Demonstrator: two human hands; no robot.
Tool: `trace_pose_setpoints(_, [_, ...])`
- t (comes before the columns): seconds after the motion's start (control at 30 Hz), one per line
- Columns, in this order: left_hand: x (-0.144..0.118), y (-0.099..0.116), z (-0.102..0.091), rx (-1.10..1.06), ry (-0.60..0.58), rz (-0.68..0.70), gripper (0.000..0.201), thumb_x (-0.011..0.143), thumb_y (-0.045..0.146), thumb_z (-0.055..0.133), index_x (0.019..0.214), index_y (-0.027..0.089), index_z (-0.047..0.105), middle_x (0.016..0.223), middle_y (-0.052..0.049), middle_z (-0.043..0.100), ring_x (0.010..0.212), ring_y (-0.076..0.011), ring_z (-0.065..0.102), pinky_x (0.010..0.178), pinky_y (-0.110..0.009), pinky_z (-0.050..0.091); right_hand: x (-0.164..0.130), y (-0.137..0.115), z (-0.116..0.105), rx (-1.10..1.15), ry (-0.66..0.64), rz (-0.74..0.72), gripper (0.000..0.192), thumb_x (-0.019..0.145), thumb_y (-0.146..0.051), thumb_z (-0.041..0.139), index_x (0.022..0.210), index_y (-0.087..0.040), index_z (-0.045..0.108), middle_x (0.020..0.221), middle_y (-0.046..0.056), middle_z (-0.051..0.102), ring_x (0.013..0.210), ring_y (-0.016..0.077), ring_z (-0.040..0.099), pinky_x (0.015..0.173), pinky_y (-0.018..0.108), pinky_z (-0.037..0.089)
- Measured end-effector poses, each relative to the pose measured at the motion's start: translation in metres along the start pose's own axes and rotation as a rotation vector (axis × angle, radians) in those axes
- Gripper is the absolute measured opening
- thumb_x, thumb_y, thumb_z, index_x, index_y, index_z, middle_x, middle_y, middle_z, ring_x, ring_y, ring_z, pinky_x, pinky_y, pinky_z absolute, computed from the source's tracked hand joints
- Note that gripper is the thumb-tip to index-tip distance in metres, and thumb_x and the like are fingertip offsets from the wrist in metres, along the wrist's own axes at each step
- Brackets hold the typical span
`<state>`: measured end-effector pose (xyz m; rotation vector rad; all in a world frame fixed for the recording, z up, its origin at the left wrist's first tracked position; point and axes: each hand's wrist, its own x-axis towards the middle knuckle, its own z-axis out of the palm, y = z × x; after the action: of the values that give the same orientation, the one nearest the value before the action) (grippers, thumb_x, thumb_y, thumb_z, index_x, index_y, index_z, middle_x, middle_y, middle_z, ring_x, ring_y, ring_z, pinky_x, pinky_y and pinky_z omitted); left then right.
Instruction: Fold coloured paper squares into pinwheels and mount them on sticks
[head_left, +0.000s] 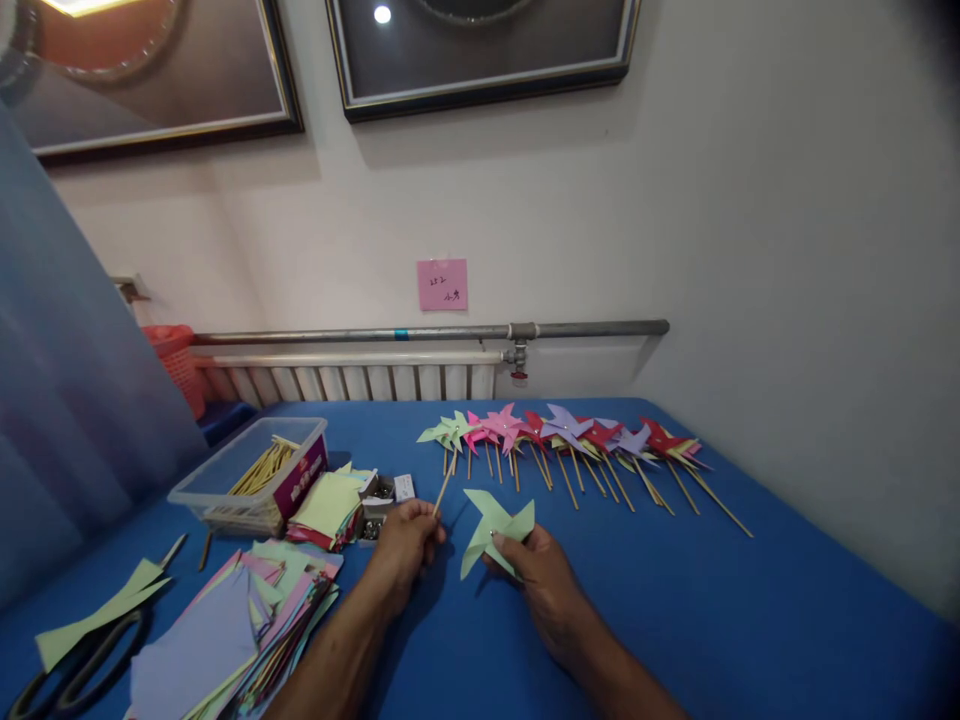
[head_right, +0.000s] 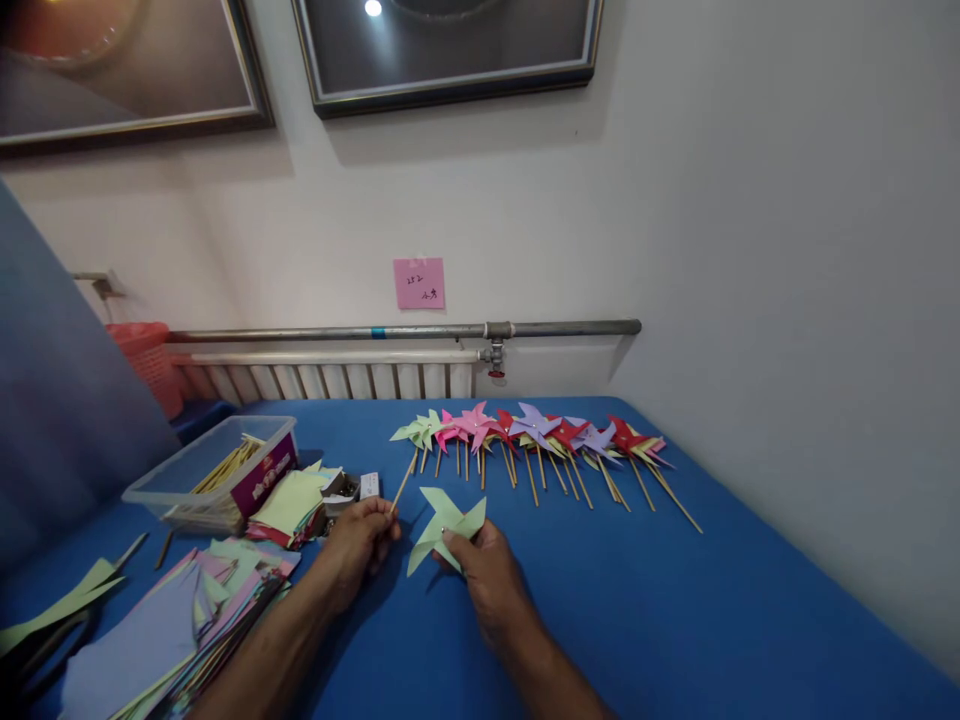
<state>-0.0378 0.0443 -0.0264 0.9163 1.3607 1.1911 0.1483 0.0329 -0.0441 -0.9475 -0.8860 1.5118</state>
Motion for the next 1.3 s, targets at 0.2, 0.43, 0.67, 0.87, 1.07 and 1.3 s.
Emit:
trace_pose_setpoints(0.2, [0.003, -0.004, -0.007, 0.527, 0.032, 0.180, 0.024, 0.095, 0.018, 0.048, 0.099, 0.019, 0.071, 0.065, 0.001, 0.064, 0.053, -0.0141, 0.053, 0.054, -0.025, 0.033, 0.002, 0.004, -0.001, 0.020, 0.045, 0.009, 0.044, 0.059, -0.037, 0.098, 0.092, -0.020, 0.075, 0.086, 0.003, 0.080, 0.082, 0.0263, 0.075, 0.080, 0.037, 0.062])
trace_pose_setpoints(0.43, [-0.018, 0.008, 0.000, 1.015, -0.011, 0.312, 0.026, 0.102, 0.020, 0.050, 0.095, 0.023, 0.075, 0.083, -0.003, 0.076, 0.083, -0.0204, 0.070, 0.069, -0.028, 0.034, 0.004, 0.009, -0.006, 0.026, 0.023, -0.002, 0.039, 0.064, -0.040, 0.097, 0.090, -0.021, 0.076, 0.084, 0.001, 0.080, 0.078, 0.0245, 0.073, 0.079, 0.035, 0.060])
trace_pose_setpoints(0.67, [-0.028, 0.003, 0.010, 1.053, -0.078, 0.477, 0.027, 0.096, 0.008, 0.051, 0.092, 0.020, 0.075, 0.092, -0.006, 0.078, 0.088, -0.0211, 0.070, 0.074, -0.029, 0.037, 0.005, 0.010, -0.008, 0.018, 0.018, -0.040, 0.040, 0.067, -0.043, 0.095, 0.093, -0.019, 0.077, 0.079, 0.001, 0.079, 0.073, 0.0225, 0.071, 0.070, 0.031, 0.055])
trace_pose_setpoints(0.87, [-0.027, 0.007, 0.007, 1.047, -0.020, 0.393, 0.025, 0.104, 0.022, 0.050, 0.098, 0.020, 0.074, 0.081, -0.004, 0.074, 0.080, -0.0201, 0.068, 0.069, -0.029, 0.031, 0.007, 0.008, -0.007, 0.015, 0.095, -0.037, 0.043, 0.063, -0.040, 0.096, 0.095, -0.018, 0.078, 0.077, 0.000, 0.077, 0.069, 0.0210, 0.068, 0.067, 0.030, 0.053])
trace_pose_setpoints(1.07, [-0.028, 0.010, 0.008, 0.979, -0.081, 0.404, 0.024, 0.100, 0.019, 0.052, 0.087, 0.019, 0.072, 0.079, -0.003, 0.073, 0.076, -0.0181, 0.064, 0.068, -0.029, 0.030, 0.008, 0.008, -0.007, -0.014, 0.074, -0.047, 0.041, 0.064, -0.040, 0.094, 0.095, -0.018, 0.077, 0.072, -0.001, 0.075, 0.066, 0.0205, 0.065, 0.064, 0.030, 0.050])
trace_pose_setpoints(1.3, [-0.030, 0.010, 0.007, 0.934, -0.112, 0.405, 0.024, 0.096, 0.022, 0.053, 0.082, 0.019, 0.073, 0.076, -0.002, 0.072, 0.073, -0.0178, 0.062, 0.067, -0.029, 0.030, 0.010, 0.008, -0.008, -0.043, 0.067, -0.069, 0.037, 0.066, -0.042, 0.091, 0.089, -0.019, 0.075, 0.066, -0.002, 0.072, 0.061, 0.0194, 0.061, 0.061, 0.030, 0.046])
